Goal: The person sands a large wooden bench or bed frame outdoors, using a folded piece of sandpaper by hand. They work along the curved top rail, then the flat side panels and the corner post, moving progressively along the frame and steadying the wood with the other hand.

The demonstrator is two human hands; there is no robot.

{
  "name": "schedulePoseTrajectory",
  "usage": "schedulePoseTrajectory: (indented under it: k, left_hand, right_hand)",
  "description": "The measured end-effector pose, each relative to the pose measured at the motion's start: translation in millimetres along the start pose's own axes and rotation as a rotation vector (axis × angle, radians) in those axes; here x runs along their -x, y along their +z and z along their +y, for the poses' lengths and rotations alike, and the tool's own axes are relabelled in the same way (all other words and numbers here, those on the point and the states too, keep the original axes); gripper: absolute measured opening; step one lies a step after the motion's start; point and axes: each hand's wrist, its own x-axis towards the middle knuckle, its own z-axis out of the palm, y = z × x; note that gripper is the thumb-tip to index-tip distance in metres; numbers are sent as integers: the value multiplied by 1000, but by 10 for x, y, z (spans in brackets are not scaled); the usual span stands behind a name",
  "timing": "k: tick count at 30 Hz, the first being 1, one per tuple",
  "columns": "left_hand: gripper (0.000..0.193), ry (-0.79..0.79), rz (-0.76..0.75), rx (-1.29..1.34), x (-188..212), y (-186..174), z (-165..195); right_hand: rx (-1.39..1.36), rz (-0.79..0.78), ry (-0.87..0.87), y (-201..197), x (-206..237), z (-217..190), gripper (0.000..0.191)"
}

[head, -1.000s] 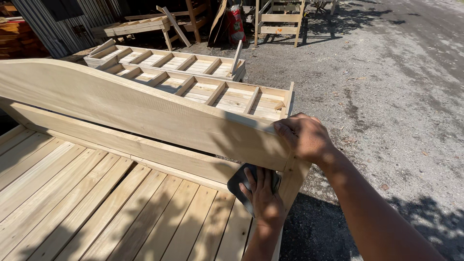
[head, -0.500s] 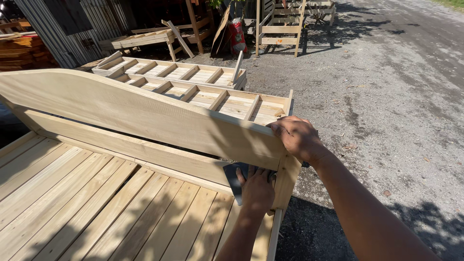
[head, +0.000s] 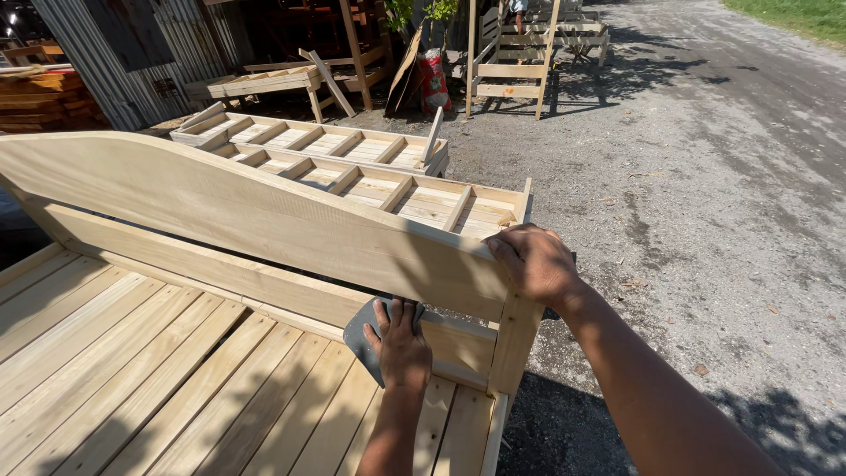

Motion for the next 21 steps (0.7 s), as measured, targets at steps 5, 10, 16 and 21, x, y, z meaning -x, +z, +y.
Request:
schedulePoseTrajectory:
  k: [5,10,16,21]
  left_hand:
    - [53,230,-25,138,447,375,77]
    - [51,-343,379,1078,450,641,114]
    - [53,-1125,270,2055,208,777,1078]
    - [61,-1119,98,2278,-102,458,987]
  right_hand:
    - [78,-66,110,-20,-33,-69,35]
    - [66,-77,111,-43,-47,-74,35]
    - [62,-45,104,-21,-15,-37,34]
    - [49,-1,79,-5,-2,-32,33]
